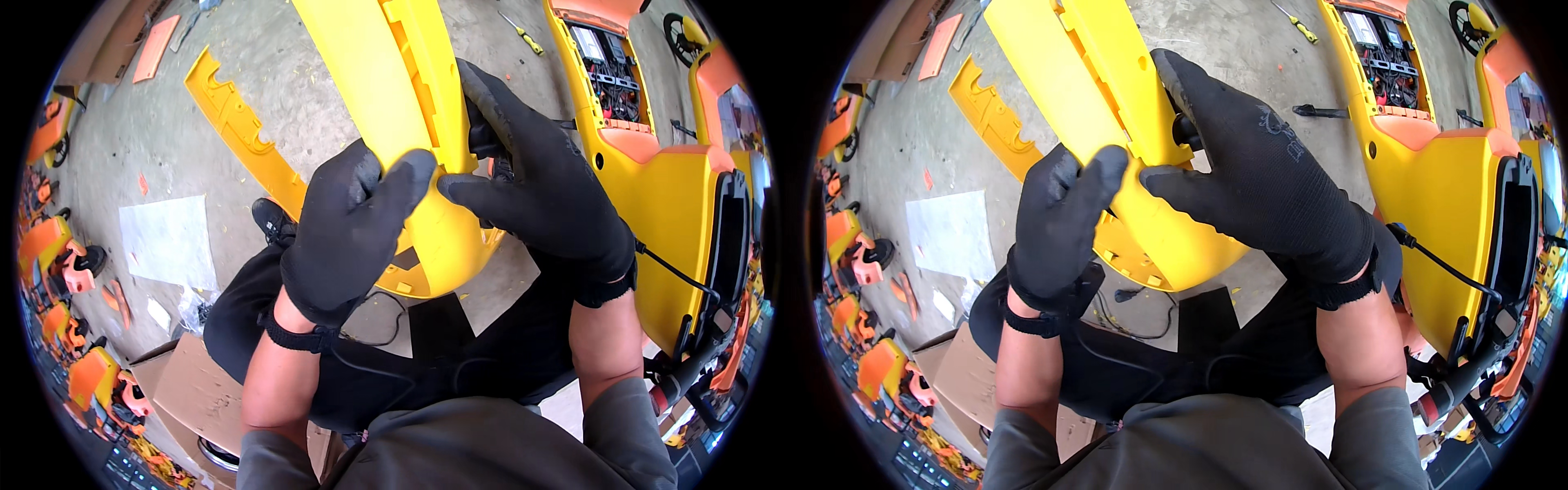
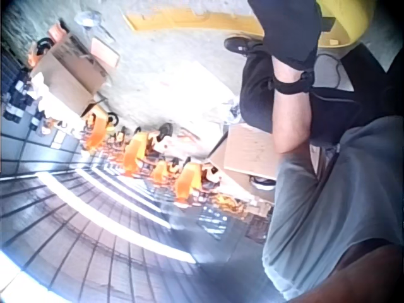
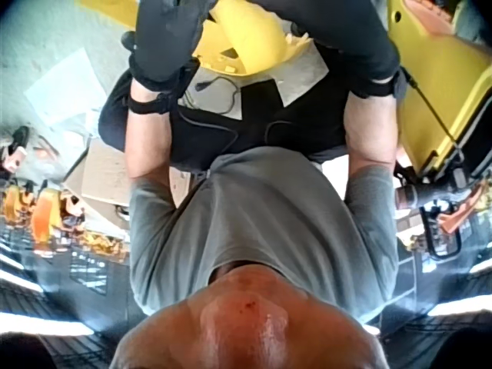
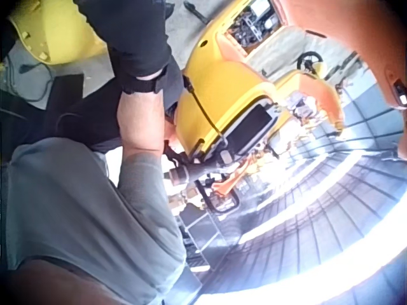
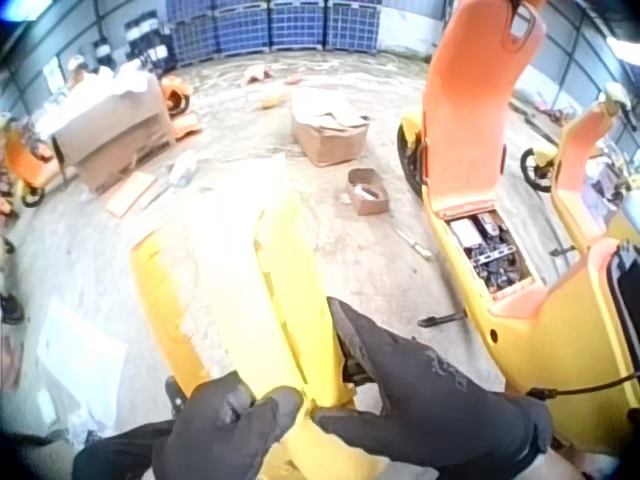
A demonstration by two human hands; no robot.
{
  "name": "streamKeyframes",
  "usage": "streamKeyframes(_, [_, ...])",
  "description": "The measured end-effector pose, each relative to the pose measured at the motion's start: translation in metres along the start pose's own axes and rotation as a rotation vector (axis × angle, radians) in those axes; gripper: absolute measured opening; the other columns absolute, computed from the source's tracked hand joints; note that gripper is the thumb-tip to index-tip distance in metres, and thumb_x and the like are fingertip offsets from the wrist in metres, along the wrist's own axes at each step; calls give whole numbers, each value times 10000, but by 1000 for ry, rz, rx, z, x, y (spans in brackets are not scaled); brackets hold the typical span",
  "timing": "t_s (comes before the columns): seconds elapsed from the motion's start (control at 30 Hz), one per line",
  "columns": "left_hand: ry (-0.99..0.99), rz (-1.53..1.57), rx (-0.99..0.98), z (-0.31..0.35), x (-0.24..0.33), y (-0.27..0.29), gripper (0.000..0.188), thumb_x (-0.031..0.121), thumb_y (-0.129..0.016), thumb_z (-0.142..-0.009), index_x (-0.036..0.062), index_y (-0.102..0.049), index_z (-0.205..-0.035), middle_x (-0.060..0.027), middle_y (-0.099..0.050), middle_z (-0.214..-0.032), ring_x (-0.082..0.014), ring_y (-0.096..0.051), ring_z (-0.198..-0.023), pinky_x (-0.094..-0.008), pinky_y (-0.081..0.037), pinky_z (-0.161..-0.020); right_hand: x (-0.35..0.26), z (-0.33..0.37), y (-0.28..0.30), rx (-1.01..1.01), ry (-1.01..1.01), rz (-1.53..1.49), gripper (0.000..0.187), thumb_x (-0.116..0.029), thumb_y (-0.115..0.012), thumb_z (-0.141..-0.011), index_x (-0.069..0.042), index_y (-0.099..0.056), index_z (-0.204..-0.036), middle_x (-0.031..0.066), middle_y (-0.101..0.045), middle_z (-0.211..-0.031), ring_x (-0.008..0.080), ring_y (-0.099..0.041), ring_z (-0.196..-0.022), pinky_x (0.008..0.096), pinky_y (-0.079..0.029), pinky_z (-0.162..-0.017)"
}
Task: The person joins together two yellow plastic fairing components by hand, fitting tabs and edges together.
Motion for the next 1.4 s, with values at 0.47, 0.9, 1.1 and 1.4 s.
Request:
streamKeyframes(0.47, [-100, -97, -23, 6, 5, 5, 243, 153, -623, -971, -32, -640, -1128, -83, -695, -899, -132, -637, -779, -265, -501, -715, -5, 7, -8, 94, -127, 9, 728, -125, -754, -852, -5, -409, -1482, 148, -564, -1386, 210, -587, -1185, 316, -481, -987])
streamKeyframes(0.9, [-108, -35, -84, 15, -4, 12, 213, 105, -671, -924, -33, -658, -1086, -95, -701, -906, -146, -636, -782, -275, -493, -712, 7, 9, -14, -16, -321, -381, 734, -101, -801, -793, 14, -461, -1433, 111, -607, -1295, 184, -604, -1156, 311, -488, -977])
streamKeyframes(1.1, [-57, -87, -113, 16, 1, 12, 222, 122, -680, -917, -27, -667, -1081, -71, -698, -886, -134, -630, -778, -273, -488, -707, 1, 2, -13, -63, -360, -439, 739, -136, -838, -760, 31, -489, -1389, 105, -621, -1253, 159, -611, -1119, 302, -479, -996])
streamKeyframes(1.4, [44, 32, -201, 18, -1, 16, 255, 122, -676, -921, -28, -647, -1125, -71, -694, -923, -114, -629, -811, -261, -485, -712, 6, 0, -17, -142, -479, -718, 703, -80, -838, -716, 15, -527, -1339, 93, -651, -1232, 160, -632, -1097, 305, -491, -994])
Point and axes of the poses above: each hand's wrist, its own z-axis away from the middle knuckle, its own y-axis out of the back of the hand, x = y × z, the point moved 4 cm from there along -z, towards the middle knuckle
